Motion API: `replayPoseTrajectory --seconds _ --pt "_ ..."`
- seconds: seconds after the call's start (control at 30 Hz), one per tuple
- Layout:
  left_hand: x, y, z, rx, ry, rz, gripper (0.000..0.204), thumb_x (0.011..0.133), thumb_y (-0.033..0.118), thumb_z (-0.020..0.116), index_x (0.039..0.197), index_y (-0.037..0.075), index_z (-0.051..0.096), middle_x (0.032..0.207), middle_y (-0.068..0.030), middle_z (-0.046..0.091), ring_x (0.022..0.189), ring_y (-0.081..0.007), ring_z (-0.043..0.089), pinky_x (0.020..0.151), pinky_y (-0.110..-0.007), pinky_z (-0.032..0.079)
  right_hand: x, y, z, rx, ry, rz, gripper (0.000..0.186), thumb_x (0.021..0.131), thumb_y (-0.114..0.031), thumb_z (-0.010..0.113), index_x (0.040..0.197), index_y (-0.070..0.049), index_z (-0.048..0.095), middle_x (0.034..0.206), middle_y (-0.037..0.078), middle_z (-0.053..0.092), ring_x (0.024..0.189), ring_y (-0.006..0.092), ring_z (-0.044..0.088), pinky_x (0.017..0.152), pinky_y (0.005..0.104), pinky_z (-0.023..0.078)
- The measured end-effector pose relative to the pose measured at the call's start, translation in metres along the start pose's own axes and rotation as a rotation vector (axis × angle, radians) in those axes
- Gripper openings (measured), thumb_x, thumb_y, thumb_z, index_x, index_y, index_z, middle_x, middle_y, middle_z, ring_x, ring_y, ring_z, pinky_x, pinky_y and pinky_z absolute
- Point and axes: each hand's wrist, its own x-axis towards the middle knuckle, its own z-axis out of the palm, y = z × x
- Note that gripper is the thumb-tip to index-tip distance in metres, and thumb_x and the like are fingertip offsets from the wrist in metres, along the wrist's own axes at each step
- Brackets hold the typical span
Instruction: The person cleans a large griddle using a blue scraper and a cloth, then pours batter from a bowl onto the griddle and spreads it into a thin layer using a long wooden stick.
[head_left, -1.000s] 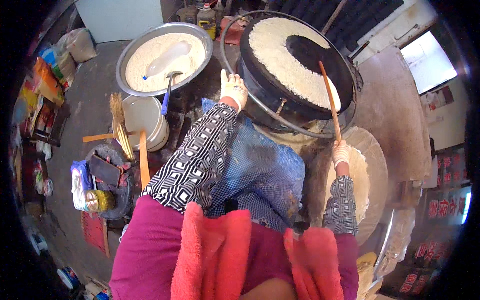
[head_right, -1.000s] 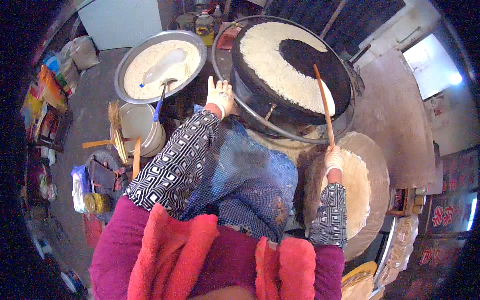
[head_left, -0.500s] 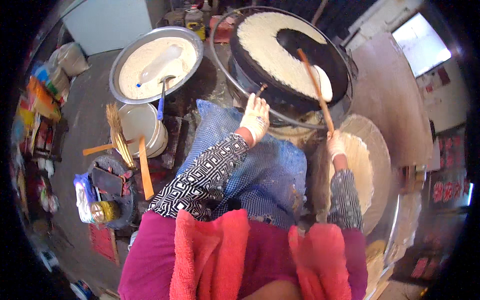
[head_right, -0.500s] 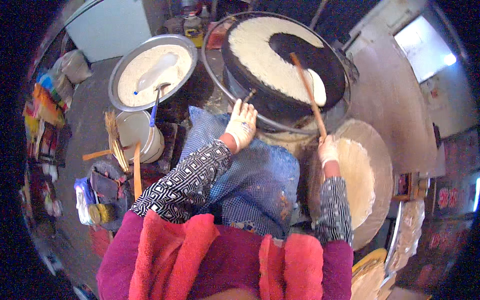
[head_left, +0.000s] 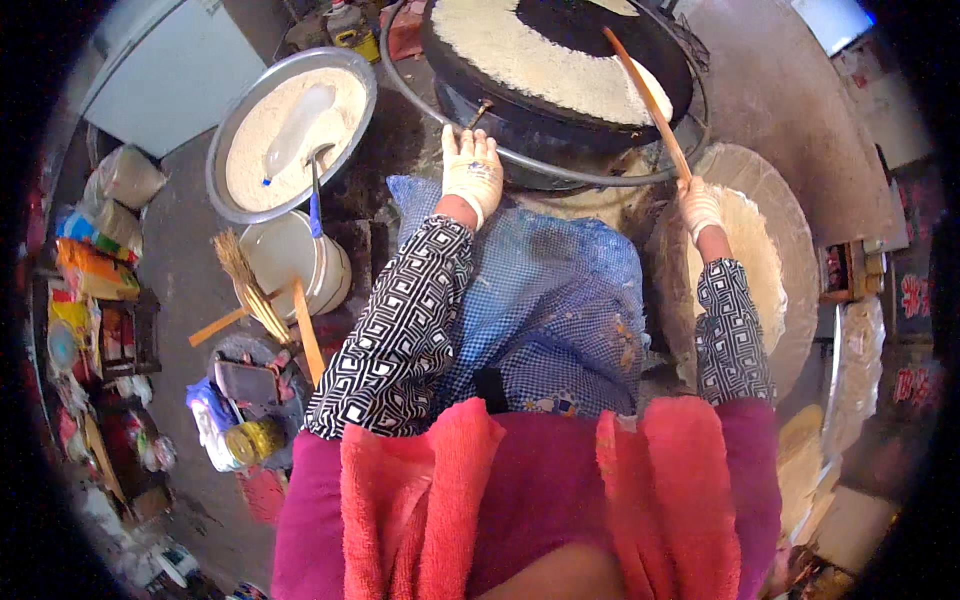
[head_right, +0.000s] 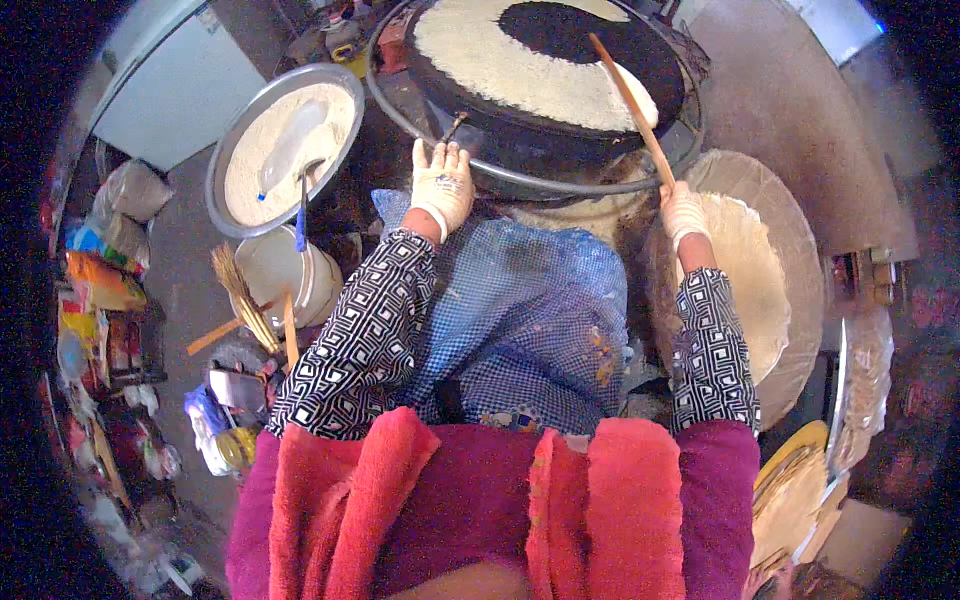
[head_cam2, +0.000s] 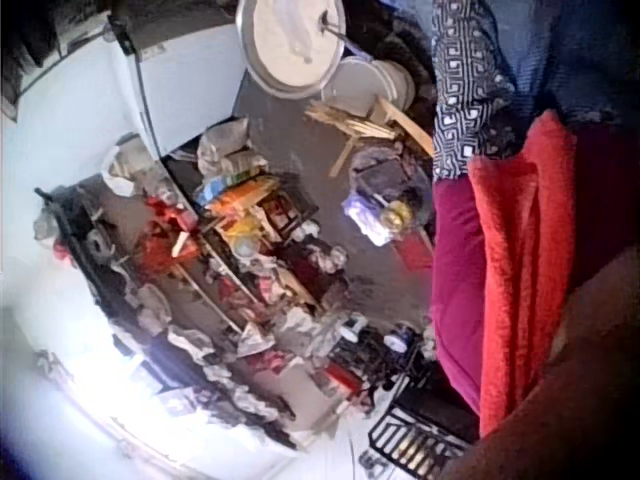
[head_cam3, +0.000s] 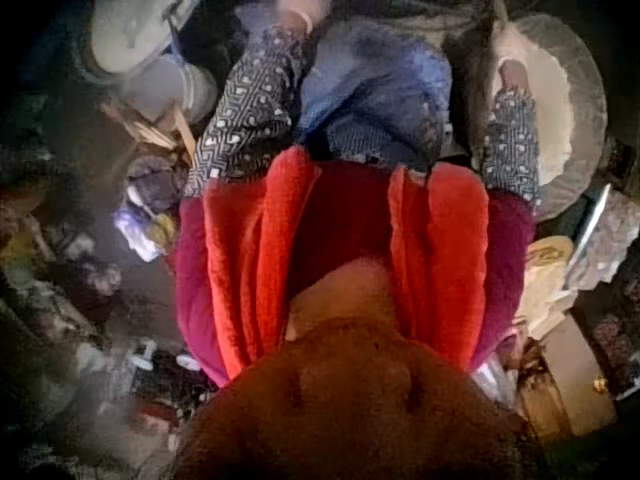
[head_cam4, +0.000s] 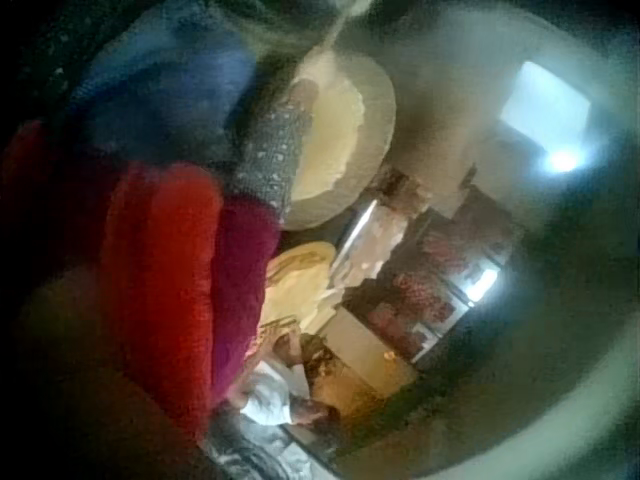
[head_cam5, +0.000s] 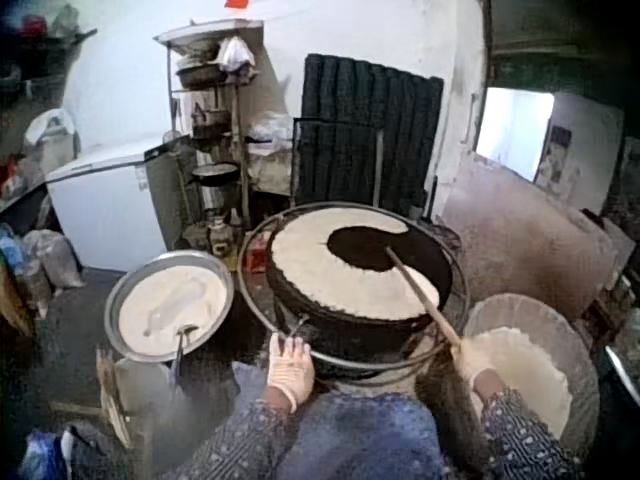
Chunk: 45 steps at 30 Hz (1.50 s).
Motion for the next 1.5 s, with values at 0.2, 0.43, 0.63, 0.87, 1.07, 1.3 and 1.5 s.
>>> replayPoseTrajectory --seconds 0.2,0.43,0.63,0.87,1.07,1.3,1.5 --pt "0.015 -0.013 0.005 -0.019 -0.046 -0.069 0.053 0.089 0.032 0.050 0.133 0.003 0.050 0.143 -0.0143 0.046 0.135 -0.0283 0.039 0.113 -0.061 0.009 0.007 0.005 -0.008 -0.095 -0.003 0.139 0.032 0.096 -0.037 0.045 0.103 -0.006 0.053 0.096 0.029 0.063 0.095 0.0476 0.059 0.081 0.0550 0.046" --pt "0.027 -0.043 -0.002 -0.003 -0.131 -0.187 0.054 0.089 0.032 0.049 0.136 0.005 0.047 0.147 -0.0117 0.042 0.137 -0.0256 0.037 0.113 -0.059 0.009 -0.003 0.005 0.006 -0.108 -0.066 0.049 0.041 0.095 -0.045 0.042 0.108 -0.009 0.056 0.105 0.031 0.062 0.101 0.0471 0.059 0.084 0.0549 0.046" --pt "0.026 -0.034 -0.025 -0.033 -0.110 -0.125 0.052 0.074 0.044 0.068 0.109 0.006 0.064 0.117 -0.0098 0.061 0.121 -0.0250 0.048 0.109 -0.059 0.016 -0.004 -0.019 -0.004 -0.039 0.023 -0.120 0.032 0.095 -0.037 0.046 0.098 -0.006 0.051 0.089 0.028 0.063 0.086 0.0466 0.061 0.078 0.0556 0.048" --pt "-0.002 0.070 -0.019 -0.020 -0.089 0.117 0.055 0.092 0.025 0.040 0.138 -0.005 0.040 0.145 -0.0210 0.040 0.138 -0.0349 0.034 0.114 -0.061 0.005 0.010 -0.005 -0.007 -0.045 0.004 0.033 0.033 0.094 -0.037 0.051 0.103 -0.005 0.054 0.097 0.030 0.063 0.089 0.0489 0.060 0.078 0.0554 0.048" --pt "0.000 0.047 -0.019 -0.031 -0.024 0.110 0.048 0.093 0.016 0.034 0.136 -0.004 0.044 0.143 -0.0204 0.043 0.137 -0.0340 0.036 0.114 -0.060 0.006 0.010 0.007 -0.002 -0.120 0.047 0.041 0.033 0.095 -0.036 0.049 0.104 -0.004 0.055 0.094 0.030 0.063 0.090 0.0478 0.061 0.077 0.0548 0.048" --pt "-0.006 0.018 -0.009 -0.022 -0.049 -0.003 0.047 0.093 0.015 0.035 0.134 -0.002 0.046 0.142 -0.0182 0.045 0.135 -0.0320 0.038 0.114 -0.058 0.009 -0.020 -0.024 0.004 -0.150 -0.049 -0.096 0.029 0.095 -0.035 0.049 0.103 -0.008 0.053 0.091 0.024 0.064 0.084 0.0463 0.060 0.073 0.0531 0.046" --pt "0.005 -0.001 -0.012 -0.007 -0.137 -0.047 0.045 0.093 0.014 0.035 0.134 -0.001 0.047 0.142 -0.0178 0.045 0.135 -0.0315 0.038 0.114 -0.059 0.010 0.010 0.003 -0.004 -0.192 -0.049 -0.003 0.036 0.095 -0.042 0.043 0.111 -0.012 0.053 0.101 0.030 0.063 0.095 0.0481 0.059 0.080 0.0536 0.047"
